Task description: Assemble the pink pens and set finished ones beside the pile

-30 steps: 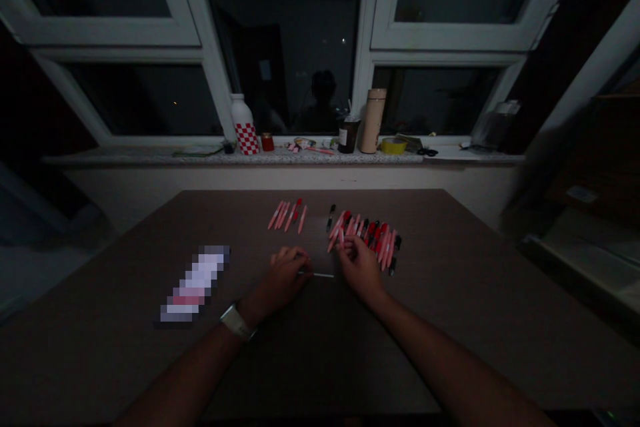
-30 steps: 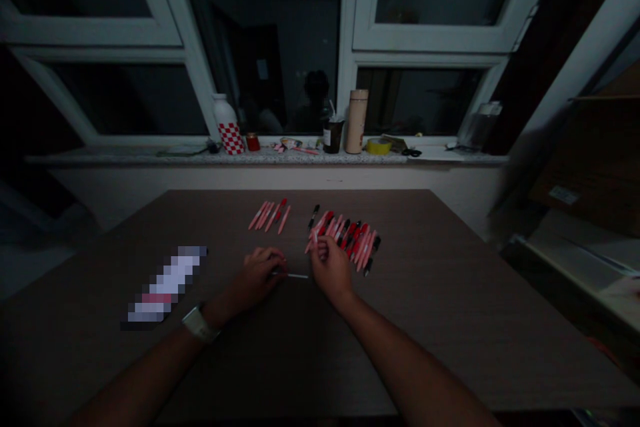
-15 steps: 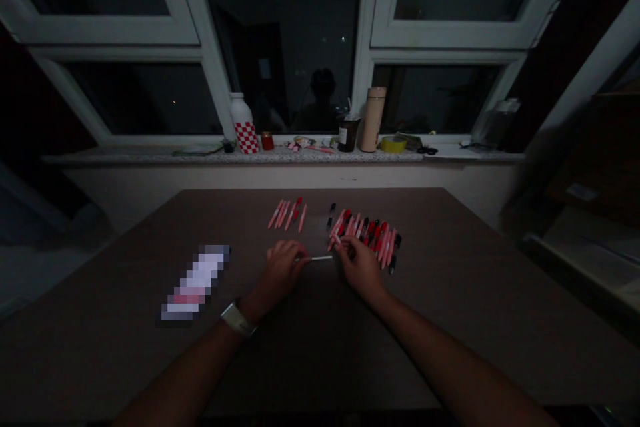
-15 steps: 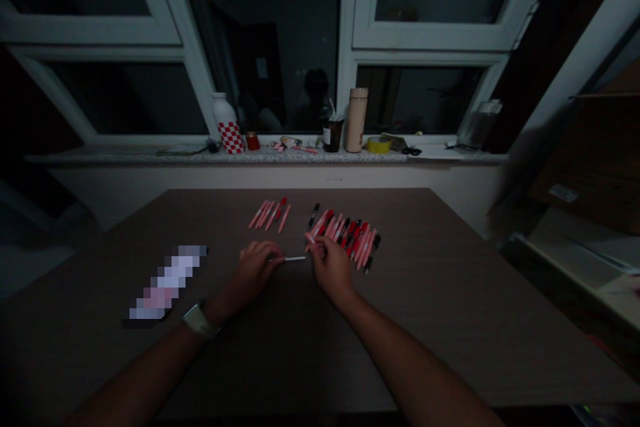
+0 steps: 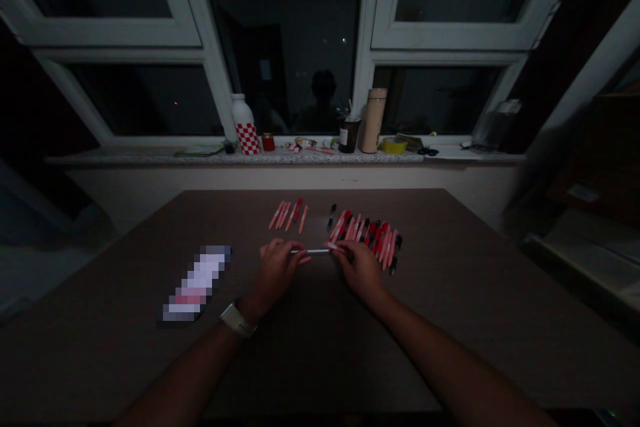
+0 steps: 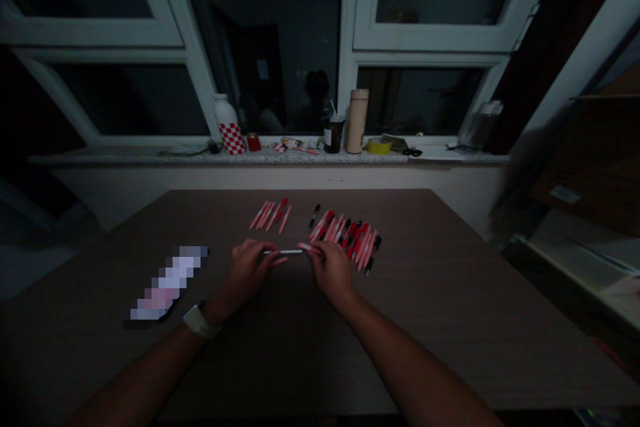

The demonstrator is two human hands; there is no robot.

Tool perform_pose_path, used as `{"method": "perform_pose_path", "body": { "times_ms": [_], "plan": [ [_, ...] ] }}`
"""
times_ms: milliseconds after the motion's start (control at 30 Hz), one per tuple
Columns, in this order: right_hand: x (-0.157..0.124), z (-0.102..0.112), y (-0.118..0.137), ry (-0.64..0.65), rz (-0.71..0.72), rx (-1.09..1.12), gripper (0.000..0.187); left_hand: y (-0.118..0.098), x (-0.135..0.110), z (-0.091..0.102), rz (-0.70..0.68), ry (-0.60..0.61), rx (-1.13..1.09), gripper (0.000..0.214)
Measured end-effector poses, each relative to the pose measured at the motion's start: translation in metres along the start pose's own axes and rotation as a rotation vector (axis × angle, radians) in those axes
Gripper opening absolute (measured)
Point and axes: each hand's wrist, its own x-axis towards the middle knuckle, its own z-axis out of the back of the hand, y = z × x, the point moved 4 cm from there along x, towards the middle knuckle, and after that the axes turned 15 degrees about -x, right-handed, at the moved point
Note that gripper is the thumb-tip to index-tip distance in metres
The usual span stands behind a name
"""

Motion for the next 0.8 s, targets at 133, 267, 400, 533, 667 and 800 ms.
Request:
{"method": "perform_pose_path", "body": {
  "times_ms": [133,267,400,533,667,800],
  "plan": [
    [0.001,0.002,-0.001,-0.017,0.012,-0.028,0.016,-0.002,0.001,0.003,0.003,-0.039,0.005,0.018],
    [0.001,0.001,-0.003,-0.029,0.007,-0.048,0.016,-0.003,0.001,0.009,0.020,-0.097,0.011,0.021],
    [0.000,0.001,0.000,-0.005,0.060,-0.095,0.017,-0.003,0.001,0.008,-0.008,-0.061,0.041,0.018],
    [-0.001,0.001,0.006,0.026,0.132,-0.162,0.017,-0.003,0.000,0.004,-0.064,-0.010,0.088,0.015],
    [-0.006,-0.008,0.012,0.147,0.249,-0.170,0.021,-0.004,-0.001,-0.001,-0.105,0.056,0.080,0.015],
    [-0.012,-0.015,0.021,0.267,0.333,-0.094,0.031,-0.003,-0.002,-0.003,-0.112,0.084,0.032,0.016]
  ]
}}
